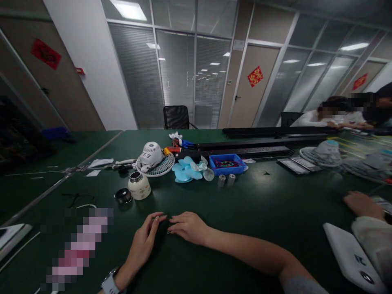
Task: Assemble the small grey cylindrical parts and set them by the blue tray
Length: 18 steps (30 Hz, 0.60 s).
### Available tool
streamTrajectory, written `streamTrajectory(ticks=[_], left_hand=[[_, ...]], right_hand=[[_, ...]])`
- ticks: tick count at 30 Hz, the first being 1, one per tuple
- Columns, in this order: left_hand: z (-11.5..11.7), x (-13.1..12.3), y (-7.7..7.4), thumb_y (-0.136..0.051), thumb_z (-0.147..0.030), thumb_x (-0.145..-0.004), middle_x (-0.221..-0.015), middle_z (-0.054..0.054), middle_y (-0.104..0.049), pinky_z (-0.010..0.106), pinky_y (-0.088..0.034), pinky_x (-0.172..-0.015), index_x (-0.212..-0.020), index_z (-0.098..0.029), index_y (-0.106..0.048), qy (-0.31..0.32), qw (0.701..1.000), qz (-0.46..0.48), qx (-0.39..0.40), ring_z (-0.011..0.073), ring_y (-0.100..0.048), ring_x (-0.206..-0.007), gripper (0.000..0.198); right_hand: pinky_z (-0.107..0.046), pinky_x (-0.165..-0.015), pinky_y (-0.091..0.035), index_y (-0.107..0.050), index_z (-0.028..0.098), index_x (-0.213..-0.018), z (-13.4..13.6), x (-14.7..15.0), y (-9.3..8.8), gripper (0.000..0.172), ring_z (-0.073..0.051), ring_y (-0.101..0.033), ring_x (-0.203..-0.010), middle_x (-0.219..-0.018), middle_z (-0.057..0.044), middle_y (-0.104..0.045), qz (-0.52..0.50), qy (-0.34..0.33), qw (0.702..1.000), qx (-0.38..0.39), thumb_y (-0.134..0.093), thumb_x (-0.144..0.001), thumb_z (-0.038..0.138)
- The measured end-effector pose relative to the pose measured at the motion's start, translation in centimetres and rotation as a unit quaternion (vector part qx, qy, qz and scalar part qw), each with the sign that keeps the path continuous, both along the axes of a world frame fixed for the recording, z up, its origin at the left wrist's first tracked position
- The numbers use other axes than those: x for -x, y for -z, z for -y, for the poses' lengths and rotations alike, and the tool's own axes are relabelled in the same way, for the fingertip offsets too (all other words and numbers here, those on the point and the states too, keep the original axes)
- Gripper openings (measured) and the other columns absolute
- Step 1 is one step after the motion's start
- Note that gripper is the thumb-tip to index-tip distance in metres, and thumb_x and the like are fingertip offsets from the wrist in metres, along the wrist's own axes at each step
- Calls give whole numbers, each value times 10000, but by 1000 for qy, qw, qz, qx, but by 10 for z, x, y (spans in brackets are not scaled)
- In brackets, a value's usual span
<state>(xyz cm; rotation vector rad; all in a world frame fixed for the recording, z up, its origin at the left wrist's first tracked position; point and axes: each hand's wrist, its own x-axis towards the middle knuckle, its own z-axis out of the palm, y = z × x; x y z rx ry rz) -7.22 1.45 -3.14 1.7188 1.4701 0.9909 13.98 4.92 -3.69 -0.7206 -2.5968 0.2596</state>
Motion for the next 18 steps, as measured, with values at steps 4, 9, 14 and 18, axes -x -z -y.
streamTrajectory(ticks=[4, 9, 14, 18], left_hand=[[0, -2, -2, -367, -494, -960, -1126, 73, -736, 409, -515, -947, -1139, -231, -561, 10, 1000, 9, -9, 253, -663, -1099, 372], [2, -5, -6, -369, -485, -961, -1119, 77, -733, 398, -522, -931, -1138, -230, -552, 14, 1000, 17, -13, 252, -668, -1085, 360], [3, -7, -9, -359, -499, -955, -1082, 83, -742, 411, -505, -938, -1120, -224, -548, 0, 1000, 6, -11, 261, -671, -1070, 373], [3, -7, -9, -358, -506, -953, -1082, 84, -745, 415, -473, -959, -1123, -221, -543, -4, 1000, -9, -13, 269, -662, -1079, 380]], right_hand=[[-310, -909, -453, -653, 260, -1178, -1, 0, 5, 385, -170, -617, -1088, -1201, -34, -671, -19, 18, 1000, -6, -515, -916, 505], [-316, -896, -442, -669, 317, -1149, -2, 7, 1, 362, -168, -601, -1065, -1230, -5, -646, 0, 1, 1000, -22, -517, -902, 534], [-294, -861, -441, -726, 330, -1005, 1, 11, -2, 253, -152, -612, -1021, -1181, 17, -668, 5, 6, 1000, 3, -563, -894, 487], [-298, -894, -432, -716, 285, -1018, -5, -20, -19, 265, -151, -630, -994, -1083, 8, -710, -52, 48, 997, 16, -519, -933, 440]])
